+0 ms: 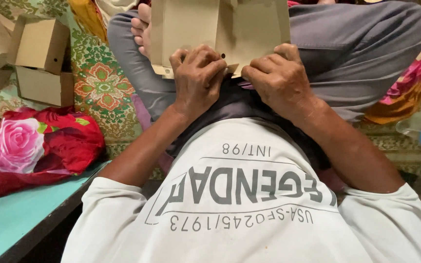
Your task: Manually assembling a small cardboard box by folding flaps and tucking them into place.
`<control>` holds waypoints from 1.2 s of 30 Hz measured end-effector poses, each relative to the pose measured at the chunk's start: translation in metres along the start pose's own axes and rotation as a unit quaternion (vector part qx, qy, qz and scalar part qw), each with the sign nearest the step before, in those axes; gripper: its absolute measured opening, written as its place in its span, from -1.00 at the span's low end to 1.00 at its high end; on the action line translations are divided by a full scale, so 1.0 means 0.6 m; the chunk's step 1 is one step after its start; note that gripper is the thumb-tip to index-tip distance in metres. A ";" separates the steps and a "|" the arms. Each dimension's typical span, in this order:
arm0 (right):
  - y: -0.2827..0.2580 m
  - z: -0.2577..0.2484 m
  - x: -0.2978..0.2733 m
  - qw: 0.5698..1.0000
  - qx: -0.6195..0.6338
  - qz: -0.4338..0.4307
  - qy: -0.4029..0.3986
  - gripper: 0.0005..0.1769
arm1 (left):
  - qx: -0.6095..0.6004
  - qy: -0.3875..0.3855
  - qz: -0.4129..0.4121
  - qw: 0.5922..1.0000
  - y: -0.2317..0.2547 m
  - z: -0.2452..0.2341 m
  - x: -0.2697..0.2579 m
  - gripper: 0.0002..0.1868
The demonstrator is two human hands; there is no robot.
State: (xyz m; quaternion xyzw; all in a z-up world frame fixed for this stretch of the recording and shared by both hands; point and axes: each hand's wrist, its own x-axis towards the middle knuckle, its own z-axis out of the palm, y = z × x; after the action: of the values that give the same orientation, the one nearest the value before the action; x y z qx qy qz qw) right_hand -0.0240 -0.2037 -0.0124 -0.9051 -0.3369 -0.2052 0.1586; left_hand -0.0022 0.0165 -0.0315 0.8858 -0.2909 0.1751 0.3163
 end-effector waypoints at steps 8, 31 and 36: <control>-0.003 0.004 0.002 0.999 -0.043 0.001 -0.021 -0.72 | 0.113 -0.031 0.030 0.993 -0.016 -0.014 -0.021 -0.89; 0.003 0.001 0.015 0.997 -0.042 -0.008 -0.067 -0.68 | 0.091 0.015 0.040 0.995 0.003 -0.043 -0.007 -0.86; 0.022 -0.022 -0.021 0.990 0.101 0.065 -0.068 -0.91 | 0.152 0.198 -0.150 0.957 -0.045 -0.055 -0.060 -0.52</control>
State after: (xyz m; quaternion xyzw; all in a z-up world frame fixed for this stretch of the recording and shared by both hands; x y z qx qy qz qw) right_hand -0.0271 -0.2260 -0.0090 -0.9165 -0.3060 -0.0971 0.2387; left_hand -0.0174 0.0700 -0.0374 0.9045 -0.0565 0.3395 0.2520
